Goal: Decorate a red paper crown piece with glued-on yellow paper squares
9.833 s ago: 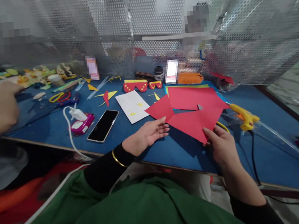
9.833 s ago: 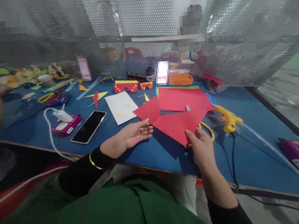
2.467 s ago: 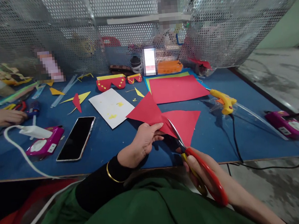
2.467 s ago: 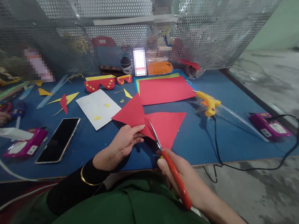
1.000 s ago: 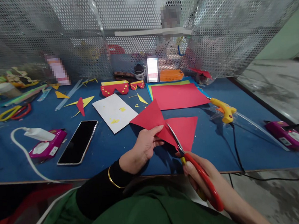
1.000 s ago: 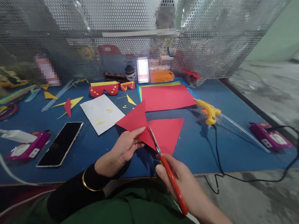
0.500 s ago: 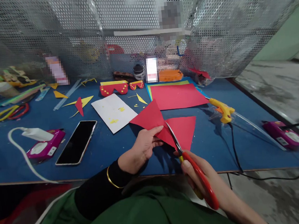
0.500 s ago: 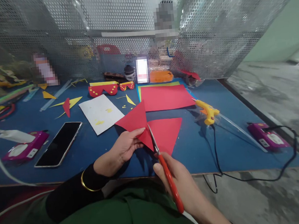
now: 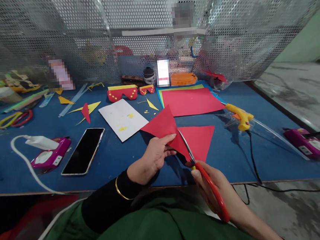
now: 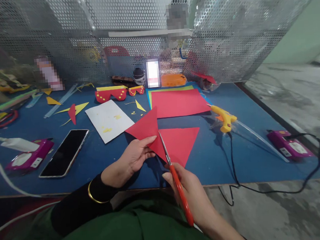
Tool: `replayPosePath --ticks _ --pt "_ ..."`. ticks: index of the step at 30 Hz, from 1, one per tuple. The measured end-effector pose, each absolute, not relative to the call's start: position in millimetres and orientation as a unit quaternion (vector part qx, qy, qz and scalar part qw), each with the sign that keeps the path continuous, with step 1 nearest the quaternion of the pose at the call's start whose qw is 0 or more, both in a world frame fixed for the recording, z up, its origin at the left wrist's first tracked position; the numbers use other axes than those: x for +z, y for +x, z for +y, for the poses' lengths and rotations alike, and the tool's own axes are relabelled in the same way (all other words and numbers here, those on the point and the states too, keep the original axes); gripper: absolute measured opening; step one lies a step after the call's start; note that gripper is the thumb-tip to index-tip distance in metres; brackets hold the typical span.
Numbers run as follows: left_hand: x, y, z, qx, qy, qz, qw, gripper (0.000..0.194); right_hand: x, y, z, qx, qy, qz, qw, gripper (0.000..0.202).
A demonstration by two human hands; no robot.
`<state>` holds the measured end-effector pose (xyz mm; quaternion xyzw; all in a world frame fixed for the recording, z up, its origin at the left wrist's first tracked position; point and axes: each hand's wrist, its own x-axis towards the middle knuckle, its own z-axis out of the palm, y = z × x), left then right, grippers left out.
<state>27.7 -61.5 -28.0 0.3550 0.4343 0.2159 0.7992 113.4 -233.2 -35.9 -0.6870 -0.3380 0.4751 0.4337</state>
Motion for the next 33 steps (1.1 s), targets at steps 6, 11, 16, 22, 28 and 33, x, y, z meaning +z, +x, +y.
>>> replayPosePath --ticks 6,11,16,22,28,33 --pt "-30.1 27.7 -60.3 0.233 0.336 0.417 0.812 0.014 -35.5 111.2 -235.1 0.486 -0.672 -0.328 0.452 0.050" --pt "-28.6 28.3 -61.5 0.247 0.329 0.426 0.806 0.010 -29.6 110.9 -236.2 0.492 -0.658 -0.347 0.453 0.049" --pt "-27.8 28.6 -63.3 0.242 0.340 0.427 0.802 0.010 -25.9 113.9 -232.6 0.496 -0.659 -0.356 0.440 0.054" --pt "-29.9 29.4 -63.5 0.241 0.348 0.433 0.796 0.010 -27.6 109.5 -224.5 0.480 -0.664 -0.349 0.455 0.054" --pt "-28.4 29.4 -64.2 0.244 0.349 0.437 0.792 0.012 -25.3 107.5 -220.1 0.439 -0.688 -0.372 0.443 0.055" --pt "-30.2 28.4 -64.4 0.245 0.356 0.428 0.794 0.017 -23.4 106.1 -218.4 0.448 -0.688 -0.354 0.448 0.057"
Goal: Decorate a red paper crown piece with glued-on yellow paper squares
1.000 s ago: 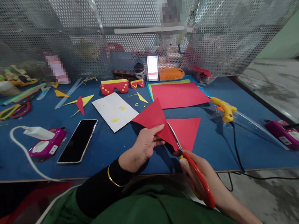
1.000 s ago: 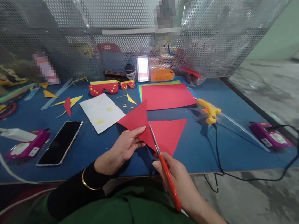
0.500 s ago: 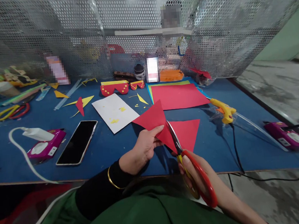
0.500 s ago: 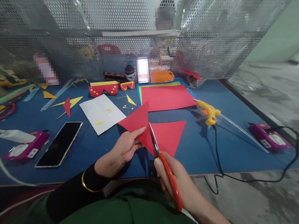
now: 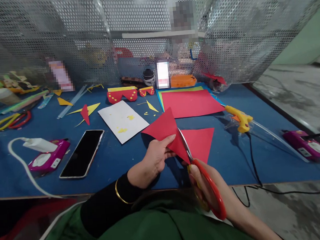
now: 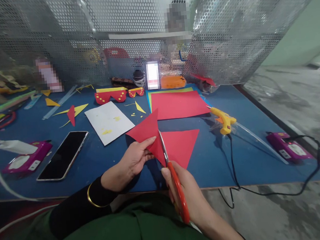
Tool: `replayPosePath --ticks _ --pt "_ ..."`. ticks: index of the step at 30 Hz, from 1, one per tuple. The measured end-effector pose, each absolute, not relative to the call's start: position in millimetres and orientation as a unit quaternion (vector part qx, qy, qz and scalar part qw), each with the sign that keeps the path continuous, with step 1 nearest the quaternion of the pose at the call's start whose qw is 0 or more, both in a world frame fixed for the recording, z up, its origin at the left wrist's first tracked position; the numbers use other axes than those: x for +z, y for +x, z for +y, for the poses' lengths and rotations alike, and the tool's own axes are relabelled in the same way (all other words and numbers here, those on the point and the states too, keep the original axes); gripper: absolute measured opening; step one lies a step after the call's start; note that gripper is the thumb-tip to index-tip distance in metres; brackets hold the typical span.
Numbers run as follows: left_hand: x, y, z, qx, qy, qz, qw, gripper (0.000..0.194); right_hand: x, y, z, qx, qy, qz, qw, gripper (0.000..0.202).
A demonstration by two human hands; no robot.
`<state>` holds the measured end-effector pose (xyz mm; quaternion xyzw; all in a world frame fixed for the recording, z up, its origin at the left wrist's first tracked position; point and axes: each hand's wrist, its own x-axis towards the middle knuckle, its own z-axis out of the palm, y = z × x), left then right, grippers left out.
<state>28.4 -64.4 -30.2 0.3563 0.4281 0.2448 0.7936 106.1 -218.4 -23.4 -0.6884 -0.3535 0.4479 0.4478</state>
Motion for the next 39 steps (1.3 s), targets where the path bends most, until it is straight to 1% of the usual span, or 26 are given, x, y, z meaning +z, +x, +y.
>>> replayPosePath --ticks 3,10,17,22,29,32,34,35,36,39 --pt "-30.8 28.4 -64.1 0.244 0.356 0.428 0.794 0.018 -24.8 104.9 -218.1 0.453 -0.682 -0.350 0.454 0.055" --pt "-26.2 29.2 -64.2 0.241 0.346 0.438 0.794 0.014 -28.6 104.2 -218.3 0.449 -0.676 -0.351 0.467 0.054" --pt "-26.2 29.3 -63.7 0.240 0.343 0.437 0.796 0.015 -25.2 101.7 -215.5 0.452 -0.684 -0.333 0.465 0.058" --pt "-27.2 29.4 -61.9 0.236 0.334 0.441 0.799 0.011 -28.7 102.9 -216.7 0.448 -0.680 -0.336 0.473 0.055" --pt "-29.9 28.5 -57.1 0.239 0.329 0.426 0.808 0.012 -17.6 120.3 -237.1 0.444 -0.644 -0.367 0.503 0.054" --pt "-30.3 27.0 -56.3 0.234 0.334 0.428 0.807 0.010 -12.4 136.5 -248.9 0.417 -0.667 -0.344 0.512 0.051" --pt "-29.6 25.0 -56.0 0.228 0.334 0.424 0.810 0.008 -12.9 150.9 -253.2 0.362 -0.721 -0.330 0.490 0.057" --pt "-29.0 23.8 -56.0 0.226 0.335 0.419 0.813 0.007 -14.5 158.5 -254.2 0.321 -0.756 -0.333 0.462 0.062" --pt "-28.1 22.4 -55.8 0.225 0.337 0.411 0.816 0.007 -16.7 165.9 -254.7 0.269 -0.797 -0.335 0.424 0.064" --pt "-24.7 18.7 -54.8 0.235 0.344 0.406 0.813 0.008 -25.9 182.0 -255.8 0.135 -0.905 -0.305 0.265 0.068"
